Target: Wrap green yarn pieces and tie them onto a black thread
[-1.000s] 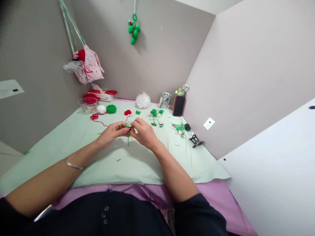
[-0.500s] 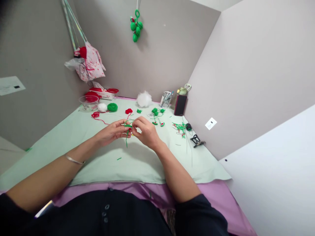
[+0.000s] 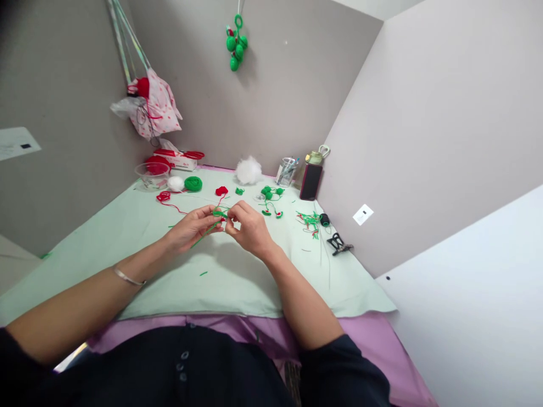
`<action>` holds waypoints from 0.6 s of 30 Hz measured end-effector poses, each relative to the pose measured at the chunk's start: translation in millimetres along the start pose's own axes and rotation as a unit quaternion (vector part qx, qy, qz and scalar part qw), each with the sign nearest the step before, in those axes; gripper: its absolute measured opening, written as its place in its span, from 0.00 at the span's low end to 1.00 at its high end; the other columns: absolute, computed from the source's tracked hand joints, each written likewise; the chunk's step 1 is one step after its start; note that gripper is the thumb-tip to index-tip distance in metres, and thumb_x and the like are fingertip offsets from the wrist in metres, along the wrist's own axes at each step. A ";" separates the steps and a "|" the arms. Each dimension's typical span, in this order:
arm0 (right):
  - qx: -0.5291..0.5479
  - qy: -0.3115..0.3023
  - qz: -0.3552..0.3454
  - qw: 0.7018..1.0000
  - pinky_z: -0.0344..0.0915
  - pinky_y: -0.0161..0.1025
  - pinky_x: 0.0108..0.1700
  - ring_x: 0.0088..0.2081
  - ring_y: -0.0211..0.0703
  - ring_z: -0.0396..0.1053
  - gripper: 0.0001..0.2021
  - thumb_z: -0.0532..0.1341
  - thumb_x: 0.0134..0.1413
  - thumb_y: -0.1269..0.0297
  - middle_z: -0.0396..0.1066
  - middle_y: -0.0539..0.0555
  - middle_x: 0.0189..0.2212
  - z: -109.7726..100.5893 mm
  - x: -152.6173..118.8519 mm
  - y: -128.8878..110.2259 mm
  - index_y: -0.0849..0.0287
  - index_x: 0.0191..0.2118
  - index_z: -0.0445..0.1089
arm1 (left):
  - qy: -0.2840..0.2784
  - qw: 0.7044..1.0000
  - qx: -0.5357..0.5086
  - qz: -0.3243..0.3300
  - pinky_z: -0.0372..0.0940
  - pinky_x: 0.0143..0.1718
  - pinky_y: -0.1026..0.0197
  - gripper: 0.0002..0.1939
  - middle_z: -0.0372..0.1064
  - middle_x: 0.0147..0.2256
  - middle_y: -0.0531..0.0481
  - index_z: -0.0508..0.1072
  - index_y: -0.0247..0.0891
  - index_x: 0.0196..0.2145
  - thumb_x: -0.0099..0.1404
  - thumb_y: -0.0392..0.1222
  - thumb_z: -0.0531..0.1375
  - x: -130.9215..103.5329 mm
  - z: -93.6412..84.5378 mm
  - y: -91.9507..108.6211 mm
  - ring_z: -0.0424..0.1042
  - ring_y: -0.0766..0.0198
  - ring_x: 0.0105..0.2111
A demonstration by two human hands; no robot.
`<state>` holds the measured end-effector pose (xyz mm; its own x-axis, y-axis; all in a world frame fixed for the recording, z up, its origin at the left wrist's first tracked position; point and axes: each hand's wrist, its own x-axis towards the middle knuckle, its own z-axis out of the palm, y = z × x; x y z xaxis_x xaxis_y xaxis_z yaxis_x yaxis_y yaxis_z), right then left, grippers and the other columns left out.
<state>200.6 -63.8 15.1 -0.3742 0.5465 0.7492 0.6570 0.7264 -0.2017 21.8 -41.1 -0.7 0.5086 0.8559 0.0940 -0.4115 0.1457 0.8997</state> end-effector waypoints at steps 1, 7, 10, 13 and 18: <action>0.010 0.005 0.007 1.000 0.61 0.34 0.33 0.29 0.37 0.63 0.06 0.56 0.53 0.76 0.64 0.50 0.28 0.2 0.2 -0.6 0.57 0.31 0.61 | 0.004 1.000 -0.008 0.005 0.66 0.43 0.63 0.12 0.70 0.33 0.53 0.72 0.34 0.33 0.54 0.39 0.70 -0.4 1.4 -0.4 0.70 0.70 0.33; -0.029 -0.021 -0.018 0.999 0.61 0.34 0.32 0.29 0.37 0.63 0.07 0.55 0.52 0.76 0.64 0.51 0.28 -1.5 -0.4 3.3 0.57 0.30 0.60 | -0.033 0.999 -0.015 -0.032 0.62 0.28 0.68 0.12 0.64 0.28 0.56 0.71 0.34 0.36 0.58 0.40 0.68 -0.9 -0.2 0.9 0.60 0.76 0.22; -0.032 -0.030 -0.047 0.998 0.62 0.35 0.33 0.31 0.38 0.65 0.06 0.55 0.53 0.76 0.66 0.52 0.29 -3.8 -0.5 3.5 0.57 0.31 0.62 | -0.101 0.991 -0.006 -0.089 0.54 0.22 0.69 0.13 0.57 0.23 0.59 0.71 0.34 0.38 0.58 0.41 0.68 -0.4 -6.6 7.3 0.53 0.77 0.19; -0.042 -0.019 -0.064 0.997 0.63 0.36 0.35 0.33 0.40 0.66 0.06 0.55 0.55 0.75 0.68 0.54 0.31 -4.1 -0.7 1.6 0.57 0.32 0.64 | -0.120 0.986 0.004 -0.113 0.56 0.23 0.69 0.14 0.57 0.24 0.58 0.72 0.35 0.39 0.58 0.41 0.68 0.1 -11.9 11.8 0.56 0.76 0.19; 0.051 -0.012 0.006 0.999 0.66 0.37 0.37 0.32 0.38 0.67 0.05 0.55 0.61 0.71 0.69 0.54 0.34 -4.8 -0.1 -0.7 0.57 0.36 0.67 | -0.077 0.994 0.003 -0.073 0.64 0.33 0.67 0.12 0.64 0.29 0.55 0.71 0.37 0.39 0.59 0.40 0.68 0.5 -13.3 12.7 0.65 0.74 0.26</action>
<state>203.3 -66.4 18.2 -0.3834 0.5648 0.7308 0.5925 0.7574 -0.2744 6.7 -32.2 5.1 0.6722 0.7400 0.0251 -0.3198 0.2596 0.9112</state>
